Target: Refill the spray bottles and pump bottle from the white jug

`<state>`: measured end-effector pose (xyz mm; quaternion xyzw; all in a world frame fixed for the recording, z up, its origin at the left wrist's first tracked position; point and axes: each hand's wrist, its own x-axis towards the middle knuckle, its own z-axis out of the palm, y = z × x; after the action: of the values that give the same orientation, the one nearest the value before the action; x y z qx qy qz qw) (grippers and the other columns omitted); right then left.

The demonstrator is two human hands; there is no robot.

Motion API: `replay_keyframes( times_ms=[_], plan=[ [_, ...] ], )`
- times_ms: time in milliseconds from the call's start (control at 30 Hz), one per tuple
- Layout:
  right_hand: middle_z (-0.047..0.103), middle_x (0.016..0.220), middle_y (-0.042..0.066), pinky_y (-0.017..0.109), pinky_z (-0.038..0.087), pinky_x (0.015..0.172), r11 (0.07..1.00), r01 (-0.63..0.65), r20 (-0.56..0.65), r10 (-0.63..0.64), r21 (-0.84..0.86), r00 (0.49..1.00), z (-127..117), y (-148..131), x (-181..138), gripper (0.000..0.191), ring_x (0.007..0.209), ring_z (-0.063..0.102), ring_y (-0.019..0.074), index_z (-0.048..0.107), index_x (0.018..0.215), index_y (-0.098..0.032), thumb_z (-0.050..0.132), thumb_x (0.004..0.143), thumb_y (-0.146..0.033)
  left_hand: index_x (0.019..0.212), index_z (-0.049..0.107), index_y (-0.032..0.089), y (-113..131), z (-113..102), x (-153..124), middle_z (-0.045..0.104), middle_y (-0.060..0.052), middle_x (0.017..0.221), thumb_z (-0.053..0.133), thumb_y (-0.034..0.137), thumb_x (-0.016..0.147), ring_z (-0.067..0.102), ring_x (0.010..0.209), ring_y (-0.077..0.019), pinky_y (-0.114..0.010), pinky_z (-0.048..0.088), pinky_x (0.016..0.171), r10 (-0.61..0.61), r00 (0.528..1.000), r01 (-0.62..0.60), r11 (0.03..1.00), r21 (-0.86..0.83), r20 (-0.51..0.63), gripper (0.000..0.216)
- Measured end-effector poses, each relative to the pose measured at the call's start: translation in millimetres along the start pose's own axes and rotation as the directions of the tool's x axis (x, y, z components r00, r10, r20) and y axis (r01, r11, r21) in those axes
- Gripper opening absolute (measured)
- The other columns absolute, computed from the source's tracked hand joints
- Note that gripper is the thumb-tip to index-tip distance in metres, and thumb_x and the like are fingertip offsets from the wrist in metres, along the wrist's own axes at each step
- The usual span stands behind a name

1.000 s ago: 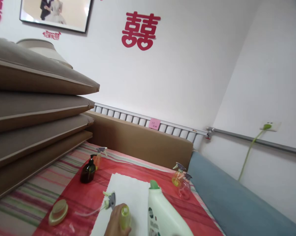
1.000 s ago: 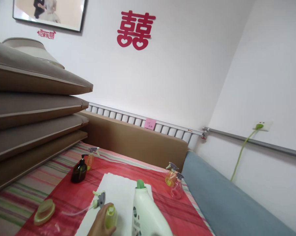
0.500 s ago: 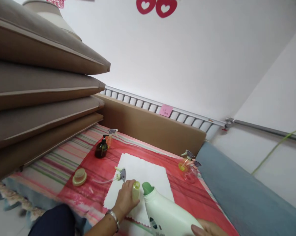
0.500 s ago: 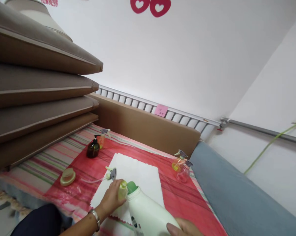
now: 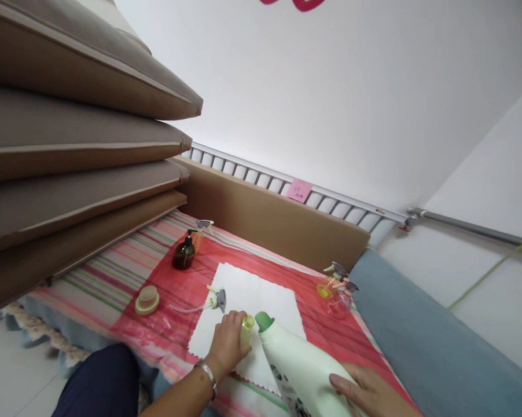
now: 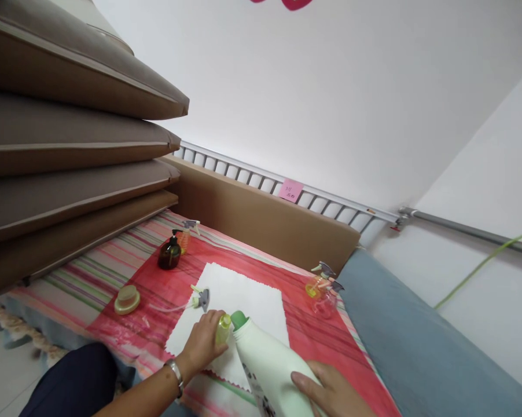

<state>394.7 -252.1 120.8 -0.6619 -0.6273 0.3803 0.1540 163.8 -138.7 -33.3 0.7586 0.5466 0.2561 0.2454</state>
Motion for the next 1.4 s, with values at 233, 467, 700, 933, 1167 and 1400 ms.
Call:
replay_keyframes(
  times_ms=[233, 467, 700, 933, 1167, 1400],
  plan=[
    [0.044, 0.052, -0.004, 0.018, 0.030, 0.032, 0.991, -0.071, 0.042, 0.077, -0.115, 0.996, -7.4, -4.5, 10.5, 0.058, 0.036, 0.043, 0.0084, 0.058, 0.079, -0.014, 0.045, 0.071, -0.070, 0.121, 0.041, 0.028, 1.1, -0.6, -1.5, 0.049, -0.003, 0.121, 0.065, 0.030, 0.064, 0.044, 0.109, -0.0234, -0.033, 0.037, 0.089, 0.013, 1.000, -0.013, 1.000, 0.016, 0.010, 0.062],
    [0.044, 0.050, -0.005, 0.018, 0.030, 0.031, 0.982, -0.093, 0.031, 0.100, -0.164, 0.995, -12.0, -17.1, 10.0, 0.055, 0.035, 0.043, 0.0082, 0.056, 0.074, -0.015, 0.047, 0.069, -0.069, 0.121, 0.041, 0.028, 2.8, -0.3, -1.8, 0.049, -0.004, 0.120, 0.065, 0.030, 0.065, 0.044, 0.109, -0.0240, -0.034, 0.037, 0.089, 0.021, 1.000, -0.021, 1.000, 0.015, 0.003, 0.061],
    [0.045, 0.047, -0.005, 0.017, 0.029, 0.030, 0.980, -0.119, 0.084, 0.134, -0.158, 0.987, -21.4, -23.3, 12.3, 0.049, 0.033, 0.040, 0.0068, 0.052, 0.071, -0.016, 0.048, 0.072, -0.065, 0.122, 0.042, 0.028, 5.0, 0.6, -3.8, 0.049, -0.004, 0.120, 0.065, 0.027, 0.065, 0.044, 0.110, -0.0243, -0.036, 0.035, 0.091, 0.031, 1.000, -0.031, 0.999, 0.029, -0.001, 0.061],
    [0.047, 0.048, -0.005, 0.017, 0.029, 0.031, 0.980, -0.117, 0.103, 0.135, -0.160, 0.986, -27.1, -23.5, 14.6, 0.045, 0.033, 0.041, 0.0066, 0.052, 0.072, -0.016, 0.048, 0.075, -0.061, 0.123, 0.041, 0.027, 6.0, 2.8, -3.0, 0.049, -0.005, 0.121, 0.065, 0.028, 0.066, 0.044, 0.110, -0.0249, -0.036, 0.036, 0.091, 0.032, 0.999, -0.032, 0.998, 0.050, 0.000, 0.062],
    [0.046, 0.047, -0.005, 0.018, 0.030, 0.031, 0.975, -0.149, 0.082, 0.164, -0.166, 0.983, -28.0, -33.3, 13.7, 0.044, 0.033, 0.040, 0.0066, 0.050, 0.068, -0.018, 0.051, 0.071, -0.062, 0.122, 0.042, 0.028, 9.4, 2.5, -5.7, 0.047, -0.005, 0.124, 0.063, 0.026, 0.067, 0.043, 0.112, -0.0249, -0.037, 0.035, 0.093, 0.038, 0.999, -0.038, 0.997, 0.066, 0.008, 0.059],
    [0.044, 0.047, -0.006, 0.018, 0.030, 0.031, 0.968, -0.140, 0.091, 0.162, -0.207, 0.983, -31.5, -40.2, 11.6, 0.045, 0.034, 0.040, 0.0068, 0.047, 0.064, -0.019, 0.051, 0.069, -0.064, 0.120, 0.043, 0.029, 11.9, -1.7, -6.0, 0.047, -0.004, 0.124, 0.064, 0.024, 0.065, 0.043, 0.112, -0.0251, -0.038, 0.035, 0.093, 0.056, 0.998, -0.058, 0.996, 0.068, 0.031, 0.059]
  ],
)
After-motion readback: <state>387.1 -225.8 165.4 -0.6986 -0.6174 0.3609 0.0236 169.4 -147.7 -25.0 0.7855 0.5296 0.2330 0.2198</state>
